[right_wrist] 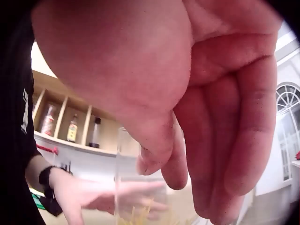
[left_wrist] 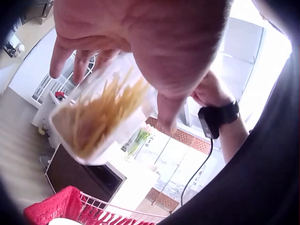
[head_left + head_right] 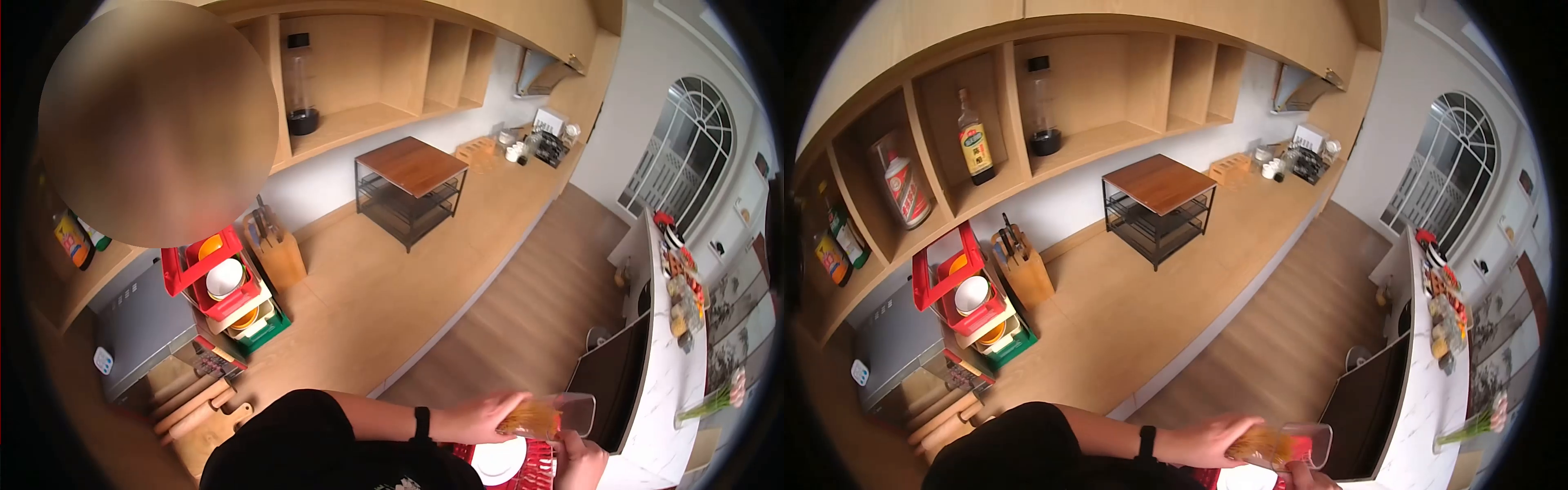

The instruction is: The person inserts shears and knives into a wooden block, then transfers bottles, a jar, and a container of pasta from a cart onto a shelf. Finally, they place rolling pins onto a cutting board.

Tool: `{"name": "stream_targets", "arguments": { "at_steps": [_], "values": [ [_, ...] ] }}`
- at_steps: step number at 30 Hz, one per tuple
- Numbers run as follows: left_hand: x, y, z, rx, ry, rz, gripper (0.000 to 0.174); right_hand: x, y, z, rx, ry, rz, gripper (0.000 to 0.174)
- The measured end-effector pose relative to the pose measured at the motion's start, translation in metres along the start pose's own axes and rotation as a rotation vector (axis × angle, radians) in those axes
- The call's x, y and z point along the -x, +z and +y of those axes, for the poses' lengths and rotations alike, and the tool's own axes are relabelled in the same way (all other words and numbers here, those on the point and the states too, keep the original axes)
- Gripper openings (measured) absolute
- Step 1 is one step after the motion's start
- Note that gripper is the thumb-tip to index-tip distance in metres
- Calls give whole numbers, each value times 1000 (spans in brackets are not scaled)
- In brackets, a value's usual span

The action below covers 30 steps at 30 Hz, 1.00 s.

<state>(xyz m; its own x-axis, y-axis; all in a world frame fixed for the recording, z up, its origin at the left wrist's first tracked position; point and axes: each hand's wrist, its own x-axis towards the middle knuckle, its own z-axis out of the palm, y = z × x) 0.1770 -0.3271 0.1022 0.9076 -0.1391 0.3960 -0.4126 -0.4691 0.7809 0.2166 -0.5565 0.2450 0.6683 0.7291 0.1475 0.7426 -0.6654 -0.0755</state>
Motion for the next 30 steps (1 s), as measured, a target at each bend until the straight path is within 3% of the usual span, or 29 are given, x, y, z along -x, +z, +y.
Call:
{"name": "stream_targets", "arguments": {
  "at_steps": [1,3,4,6,7,9,12,13,14,16,18,19,20,25,30],
  "values": [
    [1,-15,-1,32,-43,39,91,-13,0,-11,7,-11,3,24],
    [4,-50,3,103,-118,119,74,-35,12,-28,-159,-110,385,25],
    [3,-68,2,53,-166,146,77,-41,16,-30,-160,-119,385,25],
    [-3,-124,14,45,-289,207,70,-49,24,-33,-363,-245,678,26],
    [-9,-154,16,-77,-297,274,73,-49,34,-28,-377,-250,726,29],
    [-23,-209,-5,-81,-219,484,70,-39,60,-14,-460,-142,699,31],
    [-48,-319,-12,-414,-247,702,70,-19,104,7,-434,54,657,34],
    [-57,-358,-32,-509,-123,792,70,-6,120,14,-431,72,667,33],
    [-63,-393,-28,-518,-216,806,70,6,136,19,-424,87,679,32],
    [-76,-461,-50,-563,-85,893,71,42,154,23,-307,252,521,30],
    [-84,-533,-88,-619,-124,982,81,84,191,37,-330,420,386,28],
    [-84,-542,-73,-585,-180,1006,85,92,190,30,-389,489,366,27],
    [-85,-568,-89,-705,-219,1052,86,108,201,33,-405,524,369,27],
    [-71,-623,-140,-704,-358,1144,87,126,206,16,-377,672,327,26],
    [-60,-625,-167,-742,-406,1245,94,123,202,3,-343,605,348,21]
  ]
}}
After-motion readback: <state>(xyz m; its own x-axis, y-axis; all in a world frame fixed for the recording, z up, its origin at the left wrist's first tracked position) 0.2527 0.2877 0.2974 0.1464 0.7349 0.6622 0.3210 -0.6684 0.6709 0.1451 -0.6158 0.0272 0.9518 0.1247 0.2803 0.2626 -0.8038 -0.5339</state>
